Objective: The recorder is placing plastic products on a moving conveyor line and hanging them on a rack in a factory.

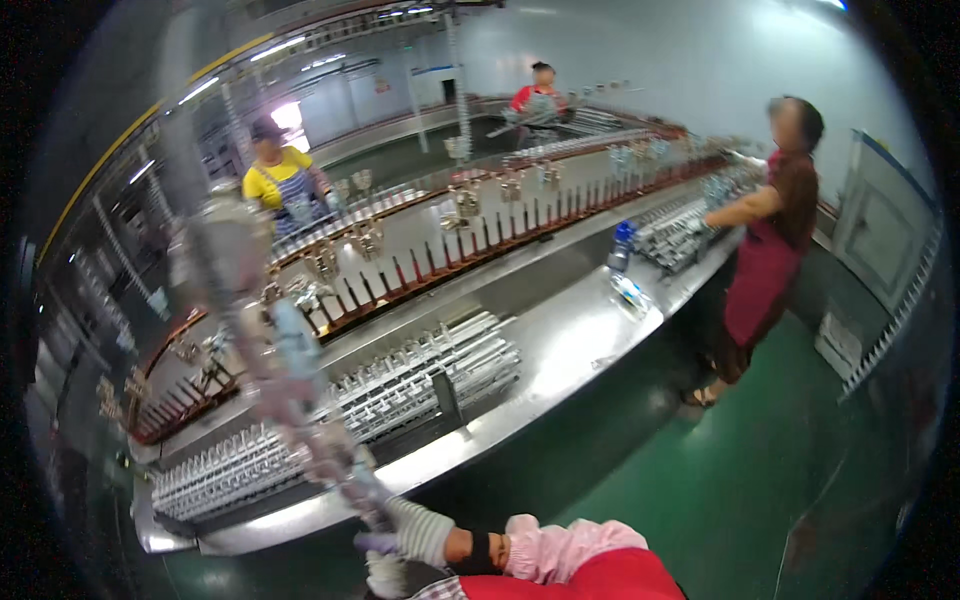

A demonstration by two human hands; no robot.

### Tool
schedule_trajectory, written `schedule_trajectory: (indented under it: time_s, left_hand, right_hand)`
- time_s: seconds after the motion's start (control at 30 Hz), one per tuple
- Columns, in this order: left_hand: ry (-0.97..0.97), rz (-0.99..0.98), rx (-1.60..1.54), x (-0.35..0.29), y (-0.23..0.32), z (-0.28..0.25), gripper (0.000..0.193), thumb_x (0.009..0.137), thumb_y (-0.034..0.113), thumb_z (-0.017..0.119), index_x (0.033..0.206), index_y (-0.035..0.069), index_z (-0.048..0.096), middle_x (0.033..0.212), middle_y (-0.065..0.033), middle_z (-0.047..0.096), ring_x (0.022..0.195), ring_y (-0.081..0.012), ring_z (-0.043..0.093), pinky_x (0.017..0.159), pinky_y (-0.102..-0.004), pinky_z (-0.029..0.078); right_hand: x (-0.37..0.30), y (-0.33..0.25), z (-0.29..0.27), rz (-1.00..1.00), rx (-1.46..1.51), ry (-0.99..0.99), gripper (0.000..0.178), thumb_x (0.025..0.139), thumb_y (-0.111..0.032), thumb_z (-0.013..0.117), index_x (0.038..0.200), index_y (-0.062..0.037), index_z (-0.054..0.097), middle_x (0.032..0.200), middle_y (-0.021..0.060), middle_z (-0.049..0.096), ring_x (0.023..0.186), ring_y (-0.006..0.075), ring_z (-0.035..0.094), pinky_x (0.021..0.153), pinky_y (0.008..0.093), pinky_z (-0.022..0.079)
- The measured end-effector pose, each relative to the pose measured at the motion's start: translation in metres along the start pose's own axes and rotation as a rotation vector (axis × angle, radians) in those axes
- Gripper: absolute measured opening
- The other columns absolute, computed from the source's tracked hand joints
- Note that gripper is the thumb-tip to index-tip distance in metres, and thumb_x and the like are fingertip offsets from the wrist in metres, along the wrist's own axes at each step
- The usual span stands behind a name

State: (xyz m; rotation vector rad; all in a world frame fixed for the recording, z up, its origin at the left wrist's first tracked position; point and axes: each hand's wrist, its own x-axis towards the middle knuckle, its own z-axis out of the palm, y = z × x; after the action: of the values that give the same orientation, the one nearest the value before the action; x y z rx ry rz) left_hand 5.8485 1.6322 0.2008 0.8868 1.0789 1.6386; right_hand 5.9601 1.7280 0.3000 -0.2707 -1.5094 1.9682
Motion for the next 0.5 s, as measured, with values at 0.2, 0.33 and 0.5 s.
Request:
schedule_trajectory:
  time_s: [0.2,0.33,0.5]
  left_hand:
    - [-0.408,-0.133,0.382,0.064,-0.074,0.083,0.05,0.082,0.026,0.054,0.123,0.006,0.034,0.112,-0.0128,0.048,0.102,-0.0234,0.046,0.089,-0.0337,0.036]
    - [-0.653,-0.154,0.539,0.087,-0.035,0.128,0.051,0.085,0.025,0.048,0.129,0.01,0.027,0.126,-0.0177,0.035,0.114,-0.0283,0.037,0.095,-0.0336,0.029]
    - [-0.313,-0.23,0.643,0.079,-0.043,0.053,0.039,0.085,0.022,0.047,0.121,0.008,0.039,0.117,-0.0145,0.044,0.11,-0.0243,0.042,0.092,-0.0316,0.033]
  right_hand:
    - [-0.049,0.001,-0.108,-0.244,-1.178,0.412,0.026,0.077,-0.028,0.051,0.093,-0.008,0.055,0.08,0.0075,0.057,0.067,0.0184,0.051,0.06,0.0264,0.042]
    - [-0.072,0.007,-0.208,-0.212,-0.918,0.98,0.024,0.077,-0.025,0.046,0.066,-0.0053,0.055,0.06,0.0098,0.052,0.056,0.0219,0.049,0.054,0.0305,0.041]
    - [-0.109,-0.027,-0.303,-0.274,-1.317,1.174,0.002,0.07,-0.002,0.048,0.07,-0.0037,0.048,0.07,0.0082,0.052,0.062,0.0173,0.048,0.057,0.0263,0.04]
